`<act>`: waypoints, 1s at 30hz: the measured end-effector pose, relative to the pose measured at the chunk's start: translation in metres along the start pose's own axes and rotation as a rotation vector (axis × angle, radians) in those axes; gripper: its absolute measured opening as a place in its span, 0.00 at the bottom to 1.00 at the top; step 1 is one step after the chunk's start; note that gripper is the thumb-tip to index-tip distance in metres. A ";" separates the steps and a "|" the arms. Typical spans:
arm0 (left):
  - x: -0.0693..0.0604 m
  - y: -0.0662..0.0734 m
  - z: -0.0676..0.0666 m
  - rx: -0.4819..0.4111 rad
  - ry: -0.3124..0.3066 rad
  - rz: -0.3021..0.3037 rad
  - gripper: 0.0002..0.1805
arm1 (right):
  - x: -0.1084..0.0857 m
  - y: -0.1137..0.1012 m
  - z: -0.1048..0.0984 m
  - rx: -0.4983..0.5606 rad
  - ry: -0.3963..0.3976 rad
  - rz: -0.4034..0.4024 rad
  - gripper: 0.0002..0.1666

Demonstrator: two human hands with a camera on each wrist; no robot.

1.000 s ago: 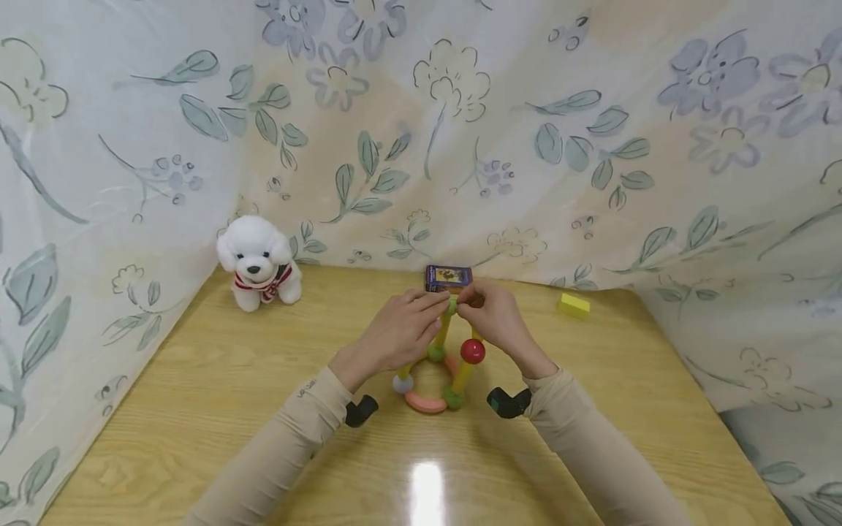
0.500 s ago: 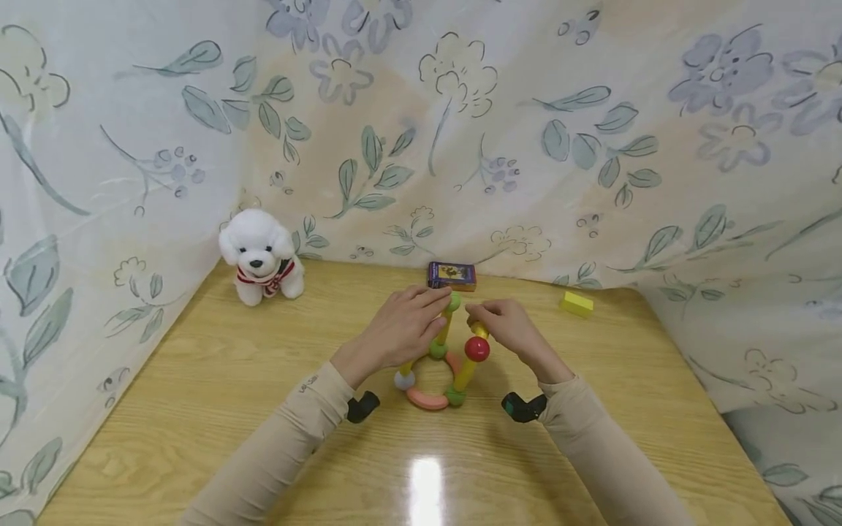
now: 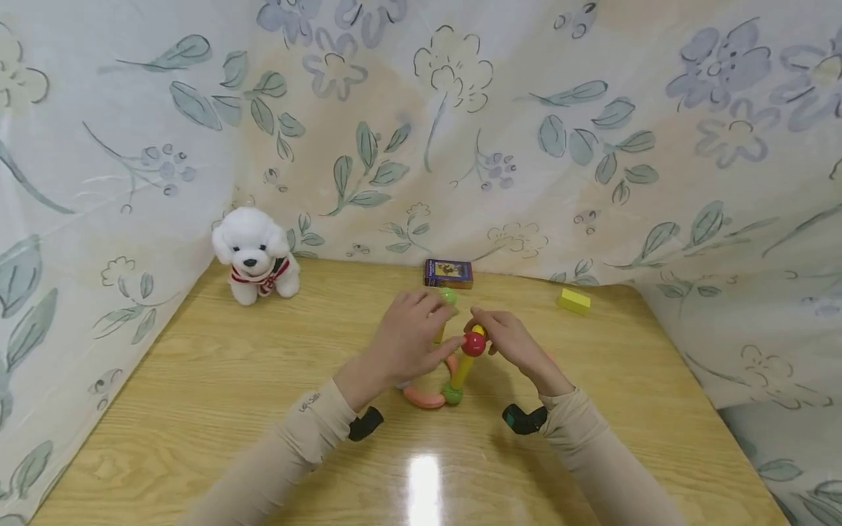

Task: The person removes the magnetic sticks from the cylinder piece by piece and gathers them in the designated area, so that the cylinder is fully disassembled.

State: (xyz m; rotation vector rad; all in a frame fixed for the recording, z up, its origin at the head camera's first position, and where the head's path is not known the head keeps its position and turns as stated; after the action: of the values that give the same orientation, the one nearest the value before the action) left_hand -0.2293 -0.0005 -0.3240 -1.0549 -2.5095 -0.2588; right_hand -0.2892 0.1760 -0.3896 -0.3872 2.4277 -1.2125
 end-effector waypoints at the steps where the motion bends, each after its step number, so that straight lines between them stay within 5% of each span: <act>1: 0.000 0.007 0.000 0.020 0.029 0.027 0.21 | 0.000 -0.001 0.000 0.005 -0.004 -0.025 0.37; 6: 0.001 0.027 0.010 0.076 0.037 0.059 0.19 | -0.007 -0.004 -0.003 0.030 -0.023 -0.229 0.31; 9: -0.001 0.028 0.013 0.069 0.049 0.021 0.16 | -0.015 -0.004 -0.005 0.058 -0.073 -0.375 0.20; 14: -0.003 0.025 0.013 0.050 0.078 0.003 0.14 | -0.023 -0.005 -0.008 0.006 -0.143 -0.528 0.18; 25: -0.001 0.025 0.012 0.055 0.082 0.025 0.15 | -0.023 -0.010 -0.005 -0.216 -0.007 -0.675 0.17; 30: -0.001 0.025 0.012 0.050 0.081 0.028 0.15 | -0.023 -0.010 -0.008 -0.261 0.082 -0.584 0.14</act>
State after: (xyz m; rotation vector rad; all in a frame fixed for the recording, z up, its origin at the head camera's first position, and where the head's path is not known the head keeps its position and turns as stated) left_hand -0.2139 0.0204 -0.3346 -1.0386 -2.4151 -0.2250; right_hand -0.2718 0.1855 -0.3720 -1.2113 2.6422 -1.1302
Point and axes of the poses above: each hand's wrist, its own x-axis towards the middle knuckle, its own z-axis out of the palm, y = z × x, the point moved 5 cm from there along x, towards the middle knuckle, and after that the axes turned 13 degrees about -y, right-handed, at the moved point
